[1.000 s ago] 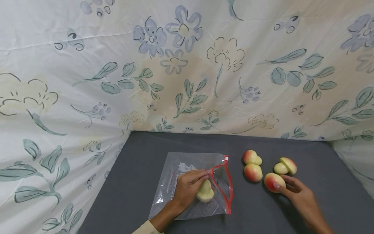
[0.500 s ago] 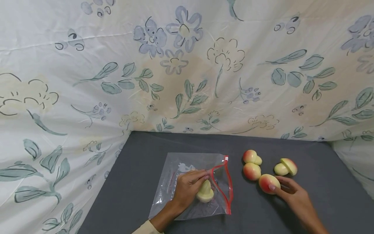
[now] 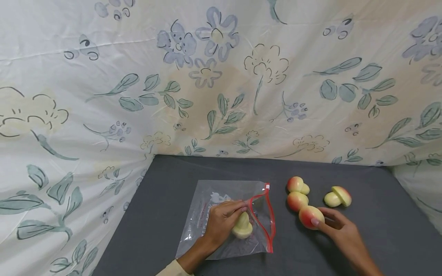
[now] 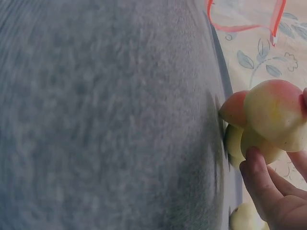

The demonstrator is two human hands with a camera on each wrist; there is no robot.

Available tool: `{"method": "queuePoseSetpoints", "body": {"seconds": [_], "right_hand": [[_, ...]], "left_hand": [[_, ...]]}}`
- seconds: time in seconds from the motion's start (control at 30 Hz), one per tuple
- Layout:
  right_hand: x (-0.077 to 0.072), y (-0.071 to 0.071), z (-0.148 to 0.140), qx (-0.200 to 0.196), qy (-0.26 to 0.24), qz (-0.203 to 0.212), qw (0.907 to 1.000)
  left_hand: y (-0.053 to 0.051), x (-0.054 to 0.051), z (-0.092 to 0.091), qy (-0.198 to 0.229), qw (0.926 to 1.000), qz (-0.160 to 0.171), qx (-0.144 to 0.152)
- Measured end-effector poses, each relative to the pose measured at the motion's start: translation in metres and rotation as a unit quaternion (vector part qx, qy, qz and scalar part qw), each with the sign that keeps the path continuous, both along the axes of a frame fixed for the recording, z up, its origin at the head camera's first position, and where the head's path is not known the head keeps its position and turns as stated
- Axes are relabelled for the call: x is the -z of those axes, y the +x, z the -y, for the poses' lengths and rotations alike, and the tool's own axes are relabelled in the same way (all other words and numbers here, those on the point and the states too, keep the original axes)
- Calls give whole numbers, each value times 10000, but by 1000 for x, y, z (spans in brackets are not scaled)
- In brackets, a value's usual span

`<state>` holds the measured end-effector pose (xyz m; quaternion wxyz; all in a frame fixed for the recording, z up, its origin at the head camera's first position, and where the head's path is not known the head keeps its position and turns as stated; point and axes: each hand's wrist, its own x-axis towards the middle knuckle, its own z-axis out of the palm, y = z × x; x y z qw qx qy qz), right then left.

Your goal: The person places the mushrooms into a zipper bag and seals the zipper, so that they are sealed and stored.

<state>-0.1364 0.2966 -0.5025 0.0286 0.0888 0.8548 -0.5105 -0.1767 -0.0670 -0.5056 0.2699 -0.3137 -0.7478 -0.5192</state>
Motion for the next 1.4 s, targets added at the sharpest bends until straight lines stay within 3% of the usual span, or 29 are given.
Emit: {"method": "queuePoseSetpoints", "body": {"seconds": [0.2, 0.4, 0.67, 1.1, 1.4], "right_hand": [[-3, 2, 8, -5, -104, -182, 9998], [-9, 1, 15, -106, 3, 207, 9997], [-12, -1, 21, -120, 4, 431, 9990], [-15, 1, 38, -324, -81, 42, 9994], [-14, 0, 49, -394, -180, 109, 9990]], "left_hand": [[-1, 0, 1, -37, 10000, 88, 16], [-1, 1, 1, -19, 9999, 113, 103], [-1, 0, 0, -8, 9999, 115, 115], [-1, 0, 0, 10, 9998, 105, 138], [-1, -1, 0, -46, 9999, 68, 97]]}}
